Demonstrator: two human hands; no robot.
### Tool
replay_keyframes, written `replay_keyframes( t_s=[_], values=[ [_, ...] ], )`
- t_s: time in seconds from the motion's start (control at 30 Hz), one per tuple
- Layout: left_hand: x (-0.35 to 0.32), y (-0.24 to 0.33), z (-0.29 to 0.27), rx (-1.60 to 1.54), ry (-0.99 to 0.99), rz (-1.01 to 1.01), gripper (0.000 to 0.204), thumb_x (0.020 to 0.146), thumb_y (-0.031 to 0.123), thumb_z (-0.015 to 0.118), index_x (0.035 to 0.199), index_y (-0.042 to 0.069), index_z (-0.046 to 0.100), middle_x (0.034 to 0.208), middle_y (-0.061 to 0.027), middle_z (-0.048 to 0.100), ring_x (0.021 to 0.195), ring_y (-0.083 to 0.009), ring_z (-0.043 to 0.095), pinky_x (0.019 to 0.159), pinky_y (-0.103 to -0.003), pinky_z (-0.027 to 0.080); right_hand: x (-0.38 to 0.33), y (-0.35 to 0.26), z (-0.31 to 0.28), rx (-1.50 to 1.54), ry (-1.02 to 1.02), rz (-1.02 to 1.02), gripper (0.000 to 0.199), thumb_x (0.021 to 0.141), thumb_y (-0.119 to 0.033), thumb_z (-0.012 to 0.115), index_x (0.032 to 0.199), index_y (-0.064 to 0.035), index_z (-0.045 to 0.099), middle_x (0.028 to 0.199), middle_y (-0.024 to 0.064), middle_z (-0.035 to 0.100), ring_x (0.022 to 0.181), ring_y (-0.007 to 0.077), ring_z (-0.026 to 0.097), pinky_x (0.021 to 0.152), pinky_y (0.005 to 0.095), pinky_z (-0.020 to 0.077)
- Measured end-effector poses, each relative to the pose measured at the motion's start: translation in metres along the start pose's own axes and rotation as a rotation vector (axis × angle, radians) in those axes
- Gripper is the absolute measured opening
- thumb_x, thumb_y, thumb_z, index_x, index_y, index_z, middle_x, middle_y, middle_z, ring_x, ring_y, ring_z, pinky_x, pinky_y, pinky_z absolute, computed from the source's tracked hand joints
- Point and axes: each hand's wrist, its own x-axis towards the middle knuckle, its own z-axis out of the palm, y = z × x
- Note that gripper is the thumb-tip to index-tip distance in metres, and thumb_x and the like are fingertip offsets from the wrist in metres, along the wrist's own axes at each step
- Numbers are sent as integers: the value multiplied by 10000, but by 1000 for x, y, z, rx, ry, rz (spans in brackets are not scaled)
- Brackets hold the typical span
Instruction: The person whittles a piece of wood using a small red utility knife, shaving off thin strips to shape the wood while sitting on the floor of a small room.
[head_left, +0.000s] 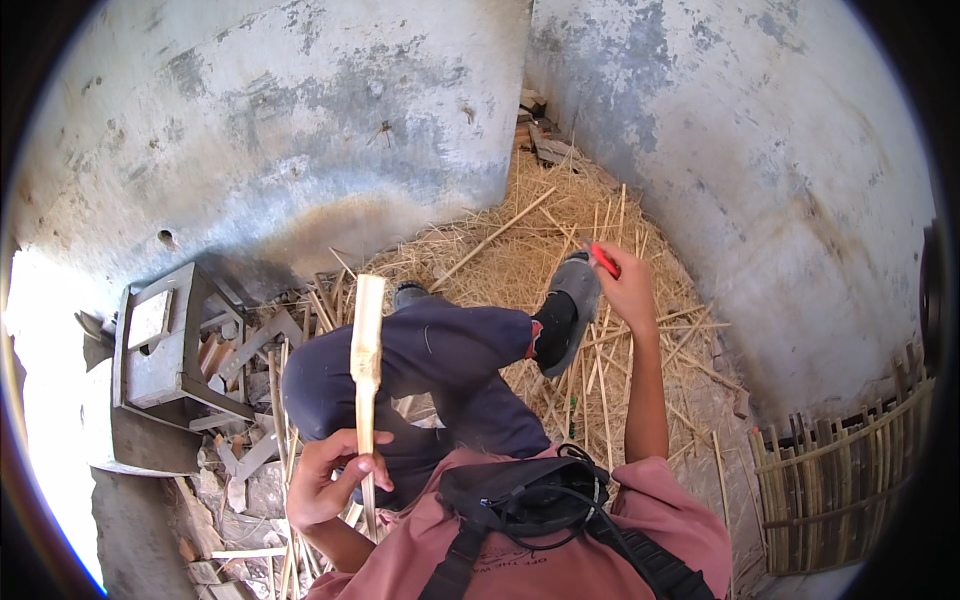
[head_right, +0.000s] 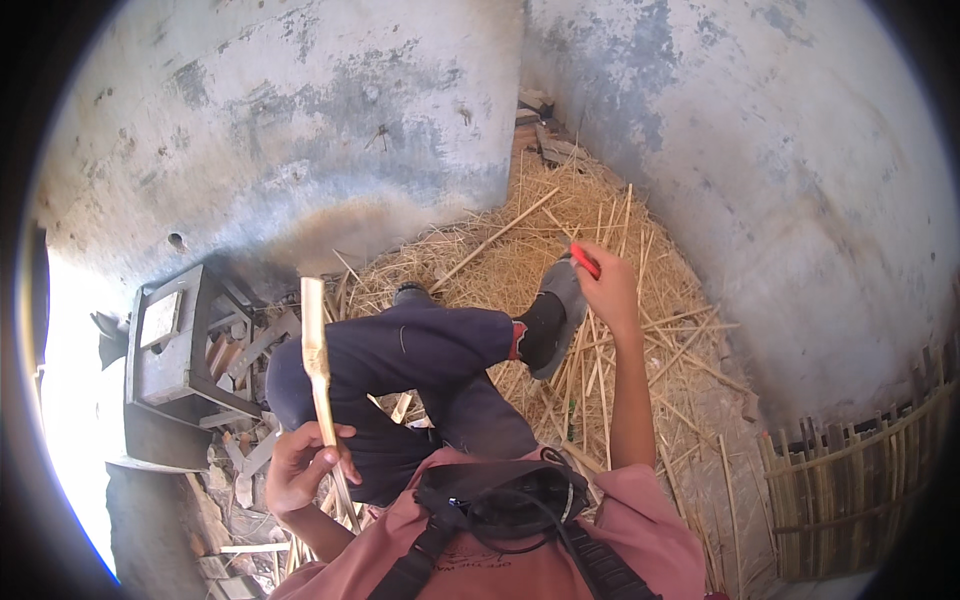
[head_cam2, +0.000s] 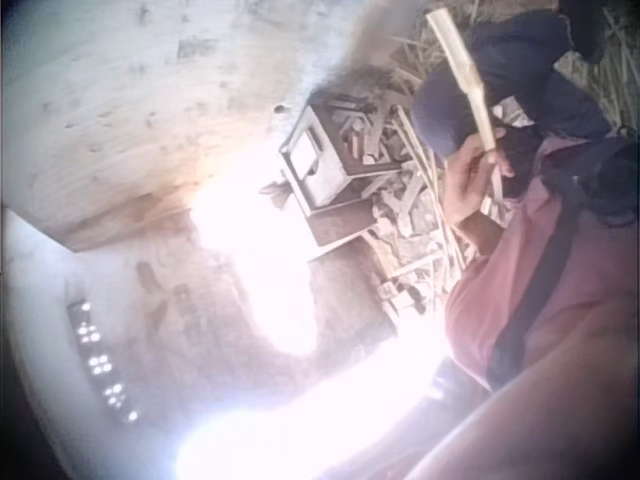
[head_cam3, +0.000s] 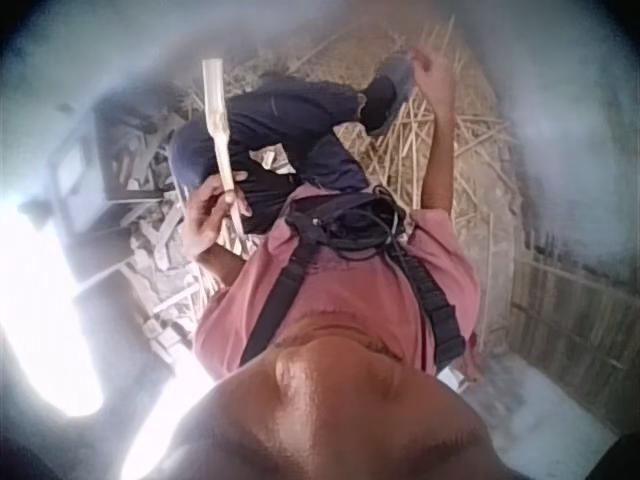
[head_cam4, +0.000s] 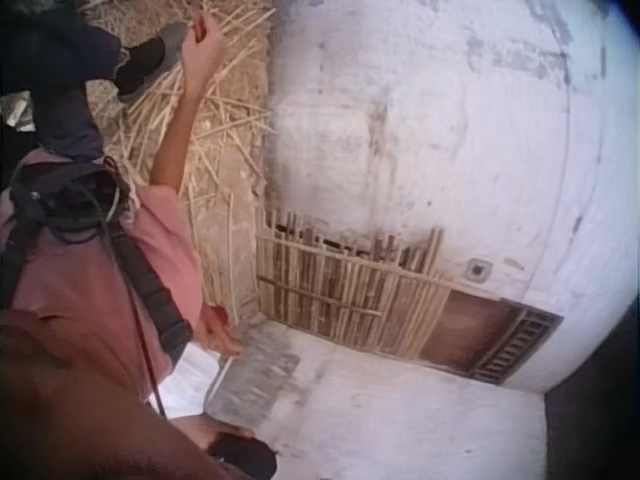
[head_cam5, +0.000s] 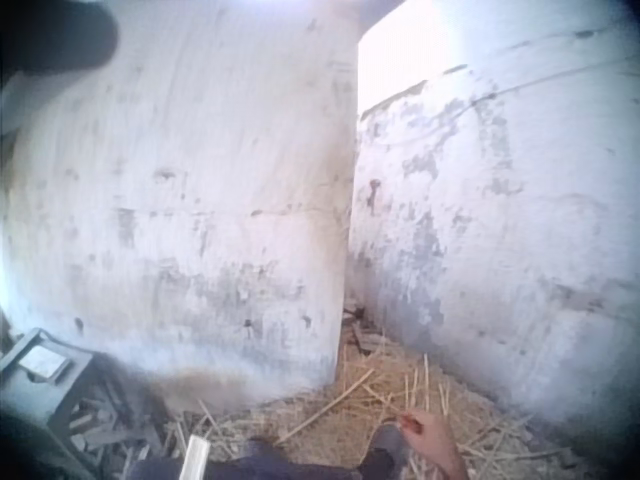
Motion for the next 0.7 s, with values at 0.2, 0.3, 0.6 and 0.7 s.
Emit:
replay_keyframes(
  t_s=[0.2,0.3,0.6,0.7],
  values=[
    [31,-9,1,49,-112,-8,295,1089,44,540,1338,-105,591,847,-131,725,802,-210,734,788,-340,593,26,27,26,-317,-418,-48,238,890,-235,725,1091,-119,775,934,179,749,841,381,719,770,459,545],
    [40,-12,-2,61,-122,-32,299,1091,52,538,1341,-101,590,843,-130,726,804,-219,739,784,-347,590,30,32,44,-371,-495,-78,206,892,-259,726,1044,-139,794,947,161,763,890,376,733,794,470,560],
    [63,-16,-3,109,-161,-43,302,1095,56,527,1346,-98,593,827,-125,717,789,-209,731,774,-333,580,25,36,72,-622,-477,56,208,873,-277,757,986,-111,811,956,204,766,912,412,745,801,519,583],
    [69,-14,-1,77,-149,-40,303,1099,66,524,1346,-94,595,822,-124,714,789,-207,730,773,-330,578,29,46,77,-667,-467,84,239,875,-298,765,980,-87,804,959,210,764,911,418,740,803,522,579]
  ],
)
